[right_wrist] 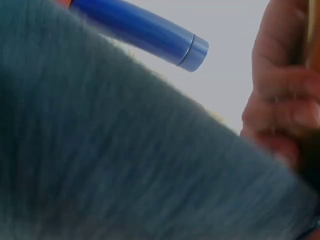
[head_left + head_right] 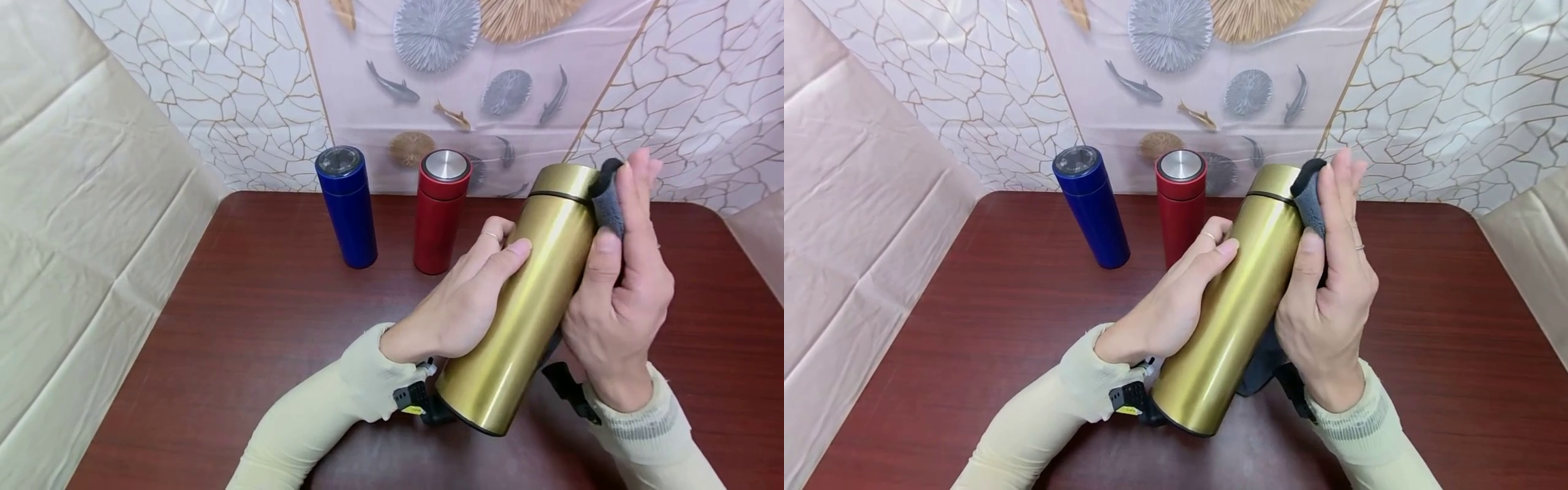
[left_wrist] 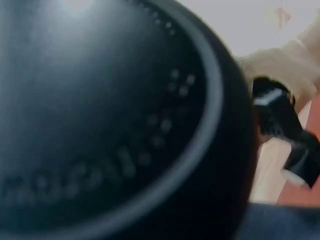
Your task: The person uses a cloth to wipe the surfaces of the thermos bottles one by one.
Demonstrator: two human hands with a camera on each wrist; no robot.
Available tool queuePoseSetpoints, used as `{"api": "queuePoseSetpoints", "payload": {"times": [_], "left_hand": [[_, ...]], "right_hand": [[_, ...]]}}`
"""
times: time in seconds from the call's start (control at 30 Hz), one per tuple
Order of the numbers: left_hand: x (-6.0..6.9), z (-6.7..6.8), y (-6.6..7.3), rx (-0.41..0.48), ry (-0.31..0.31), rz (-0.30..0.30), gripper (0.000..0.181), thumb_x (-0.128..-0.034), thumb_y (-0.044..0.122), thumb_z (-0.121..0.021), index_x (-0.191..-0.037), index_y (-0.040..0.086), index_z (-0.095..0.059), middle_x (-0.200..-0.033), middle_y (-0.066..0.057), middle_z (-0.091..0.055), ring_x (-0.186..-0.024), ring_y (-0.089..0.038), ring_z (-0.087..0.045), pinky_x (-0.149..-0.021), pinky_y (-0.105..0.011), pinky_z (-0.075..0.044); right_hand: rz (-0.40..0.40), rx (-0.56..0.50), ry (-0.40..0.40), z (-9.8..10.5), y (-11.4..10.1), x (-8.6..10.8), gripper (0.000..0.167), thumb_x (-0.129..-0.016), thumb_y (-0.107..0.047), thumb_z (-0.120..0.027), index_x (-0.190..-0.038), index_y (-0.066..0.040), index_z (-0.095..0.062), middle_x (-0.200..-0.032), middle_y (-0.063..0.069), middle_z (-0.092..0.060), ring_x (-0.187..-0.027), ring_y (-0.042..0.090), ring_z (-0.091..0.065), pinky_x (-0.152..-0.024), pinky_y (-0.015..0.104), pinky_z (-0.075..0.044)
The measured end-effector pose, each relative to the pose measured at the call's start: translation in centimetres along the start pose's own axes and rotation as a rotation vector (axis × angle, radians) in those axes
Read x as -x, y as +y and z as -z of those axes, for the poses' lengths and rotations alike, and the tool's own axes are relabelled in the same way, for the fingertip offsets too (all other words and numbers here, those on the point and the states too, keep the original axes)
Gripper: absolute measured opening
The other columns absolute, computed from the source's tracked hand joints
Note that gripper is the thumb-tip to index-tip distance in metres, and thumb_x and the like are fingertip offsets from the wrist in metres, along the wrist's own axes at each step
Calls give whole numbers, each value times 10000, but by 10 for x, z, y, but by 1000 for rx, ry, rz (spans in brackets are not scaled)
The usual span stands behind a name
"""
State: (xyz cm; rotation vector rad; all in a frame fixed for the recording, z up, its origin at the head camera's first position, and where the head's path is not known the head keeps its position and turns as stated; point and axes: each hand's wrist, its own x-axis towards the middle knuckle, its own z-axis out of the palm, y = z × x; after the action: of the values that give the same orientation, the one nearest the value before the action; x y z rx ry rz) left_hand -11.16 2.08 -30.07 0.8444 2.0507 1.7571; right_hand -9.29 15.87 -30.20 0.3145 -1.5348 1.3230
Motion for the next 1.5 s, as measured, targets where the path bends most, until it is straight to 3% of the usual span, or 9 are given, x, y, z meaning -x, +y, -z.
{"api": "queuePoseSetpoints", "payload": {"times": [0.17,0.33,0.5,0.57,0.73,0.83,1.0,1.17,1.5], "left_hand": [[0,6,-2,-7,-11,-17,385,-1089,422,-200,-1249,131,-395,-937,-52,-574,-789,-123,-593,-759,-205,-488],[-4,5,-3,59,21,-65,601,-1098,481,-21,-1297,79,-422,-1184,-55,-531,-1064,-40,-514,-975,-150,-398],[-9,-2,-7,445,138,-18,705,-1083,529,-17,-1289,0,-436,-1164,-162,-578,-978,-43,-560,-902,-190,-452],[-10,-5,-9,603,172,70,687,-1073,575,-116,-1406,60,-425,-1289,-86,-583,-1056,-49,-562,-959,-223,-443],[-8,1,-6,911,109,257,608,-1008,695,-286,-1425,296,-478,-1289,121,-593,-1087,-59,-573,-986,-267,-454],[-11,9,-1,1035,57,201,538,-1029,666,-282,-1189,243,-574,-984,64,-646,-849,-76,-605,-813,-229,-500],[-18,22,-5,1020,196,62,496,-1066,597,-289,-1272,242,-568,-1018,45,-644,-885,-113,-618,-850,-246,-505],[-21,30,-8,999,335,40,459,-1068,568,-343,-1301,249,-577,-1044,49,-647,-896,-120,-624,-837,-258,-508],[-23,37,-4,1082,254,65,505,-1066,585,-328,-1279,208,-588,-1039,-21,-681,-912,-142,-671,-844,-305,-551]], "right_hand": [[165,201,-38,4,5,3,242,-1007,-76,-612,-1167,70,-719,-1306,238,-667,-1342,381,-571,-1193,509,-372],[287,277,-150,5,-6,11,229,-1008,-157,-631,-1105,-2,-770,-1128,179,-762,-1176,342,-696,-1135,536,-438],[308,190,-264,0,-12,18,284,-1028,-196,-604,-1115,26,-759,-1100,180,-768,-1145,299,-710,-1148,529,-423],[306,105,-307,-1,-11,21,285,-1028,-174,-599,-1102,57,-750,-1095,186,-767,-1149,294,-705,-1165,515,-407],[330,-162,-426,-1,1,28,280,-1009,-107,-581,-1049,125,-733,-1051,218,-765,-1133,344,-689,-1203,513,-344],[375,-273,-480,-1,8,34,276,-997,-78,-562,-1024,138,-731,-1036,243,-760,-1121,378,-685,-1212,533,-314],[475,-380,-522,-5,9,45,270,-985,-50,-539,-968,124,-745,-982,231,-770,-1052,362,-709,-1185,547,-341],[588,-418,-554,-9,4,47,292,-929,-13,-487,-929,90,-760,-896,185,-780,-923,333,-728,-1132,537,-412],[681,-228,-766,-8,-8,31,372,-901,-24,-415,-1055,21,-751,-976,109,-781,-978,289,-712,-1185,427,-380]]}}
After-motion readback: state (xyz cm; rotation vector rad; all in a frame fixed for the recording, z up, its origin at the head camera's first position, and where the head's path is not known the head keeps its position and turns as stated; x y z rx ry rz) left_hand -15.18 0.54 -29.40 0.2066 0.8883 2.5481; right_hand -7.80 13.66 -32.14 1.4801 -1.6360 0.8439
